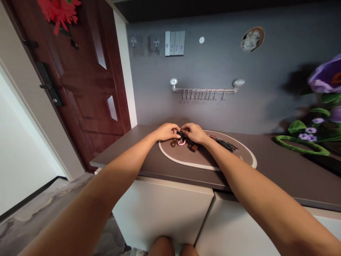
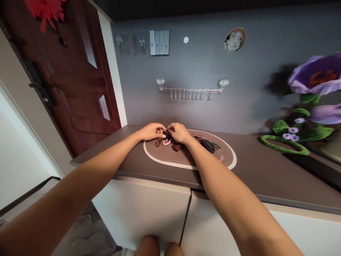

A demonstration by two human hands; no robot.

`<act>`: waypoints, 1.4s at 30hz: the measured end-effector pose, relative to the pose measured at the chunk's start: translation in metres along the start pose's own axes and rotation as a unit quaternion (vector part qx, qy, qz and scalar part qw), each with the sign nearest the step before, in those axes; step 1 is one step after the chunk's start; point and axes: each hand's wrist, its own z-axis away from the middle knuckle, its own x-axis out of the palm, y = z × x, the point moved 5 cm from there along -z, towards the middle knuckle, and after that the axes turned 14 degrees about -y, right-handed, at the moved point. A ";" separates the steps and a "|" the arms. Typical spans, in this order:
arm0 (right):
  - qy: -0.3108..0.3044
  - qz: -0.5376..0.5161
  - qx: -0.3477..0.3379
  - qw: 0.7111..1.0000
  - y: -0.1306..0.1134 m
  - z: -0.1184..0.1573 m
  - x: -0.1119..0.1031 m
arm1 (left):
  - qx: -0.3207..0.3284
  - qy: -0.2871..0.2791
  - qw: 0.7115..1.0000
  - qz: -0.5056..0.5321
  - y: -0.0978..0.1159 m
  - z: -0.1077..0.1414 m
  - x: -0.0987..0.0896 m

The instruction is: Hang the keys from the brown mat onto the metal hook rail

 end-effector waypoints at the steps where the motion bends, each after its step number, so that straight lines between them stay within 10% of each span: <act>1: -0.001 0.001 0.000 1.000 0.000 0.000 0.000 | -0.001 -0.003 1.000 0.001 0.000 0.000 0.001; 18: 0.004 0.009 -0.009 1.000 0.000 -0.003 0.001 | -0.009 0.013 1.000 -0.014 -0.002 0.000 -0.003; 42: 0.117 -0.044 -0.053 0.991 -0.022 0.005 -0.008 | -0.003 0.122 0.929 0.349 -0.004 0.001 -0.013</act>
